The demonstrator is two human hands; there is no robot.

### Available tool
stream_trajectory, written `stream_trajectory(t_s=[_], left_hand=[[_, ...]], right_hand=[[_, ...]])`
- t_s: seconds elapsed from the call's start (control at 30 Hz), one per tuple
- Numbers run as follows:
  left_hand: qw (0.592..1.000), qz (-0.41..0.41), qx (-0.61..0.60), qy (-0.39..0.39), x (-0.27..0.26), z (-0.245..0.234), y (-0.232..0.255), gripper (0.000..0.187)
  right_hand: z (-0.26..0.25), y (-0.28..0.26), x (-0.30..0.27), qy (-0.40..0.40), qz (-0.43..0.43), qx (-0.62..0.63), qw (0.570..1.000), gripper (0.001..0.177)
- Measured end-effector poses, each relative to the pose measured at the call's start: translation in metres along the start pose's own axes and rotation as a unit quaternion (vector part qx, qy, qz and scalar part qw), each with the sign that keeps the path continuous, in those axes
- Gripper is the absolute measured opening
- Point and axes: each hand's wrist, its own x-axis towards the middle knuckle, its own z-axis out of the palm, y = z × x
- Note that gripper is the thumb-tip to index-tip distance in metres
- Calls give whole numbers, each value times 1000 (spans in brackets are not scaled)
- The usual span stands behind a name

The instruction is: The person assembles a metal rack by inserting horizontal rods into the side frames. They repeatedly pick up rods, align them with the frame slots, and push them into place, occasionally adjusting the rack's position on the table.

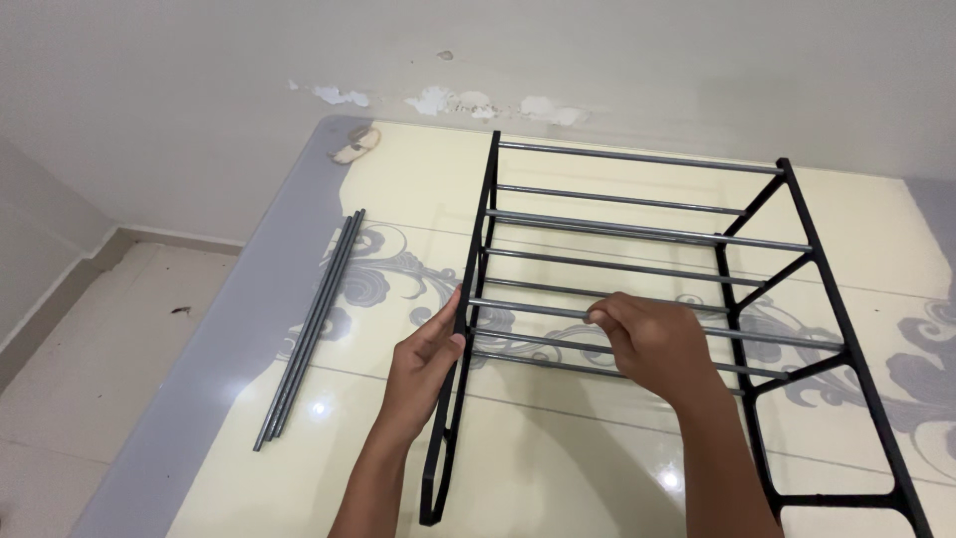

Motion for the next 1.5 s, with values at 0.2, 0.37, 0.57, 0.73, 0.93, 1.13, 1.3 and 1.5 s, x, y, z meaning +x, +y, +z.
stream_trajectory(t_s=[0.2,0.37,0.57,0.73,0.93,1.13,1.3,1.5], left_hand=[[1000,4,16,19,1,-3,3,55],[999,-11,25,27,-7,4,19,51],[984,110,126,61,-43,24,66,39],[936,213,276,40,-81,72,89,31],[916,290,273,-51,-73,136,88,25],[866,343,353,-86,-33,184,53,25],[831,375,402,-79,4,207,22,28],[831,325,443,-89,26,218,3,21]], right_hand=[[-8,-11,-1,-35,42,11,998,9],[-49,-19,-10,-5,19,8,1000,27],[-138,-25,-61,107,107,-19,988,31],[-184,-18,-104,132,204,-88,966,31],[-216,29,-132,-40,409,-17,911,44],[-187,79,-124,-73,443,68,891,48],[-158,90,-116,-44,516,80,851,50],[-154,92,-111,-20,548,67,833,42]])
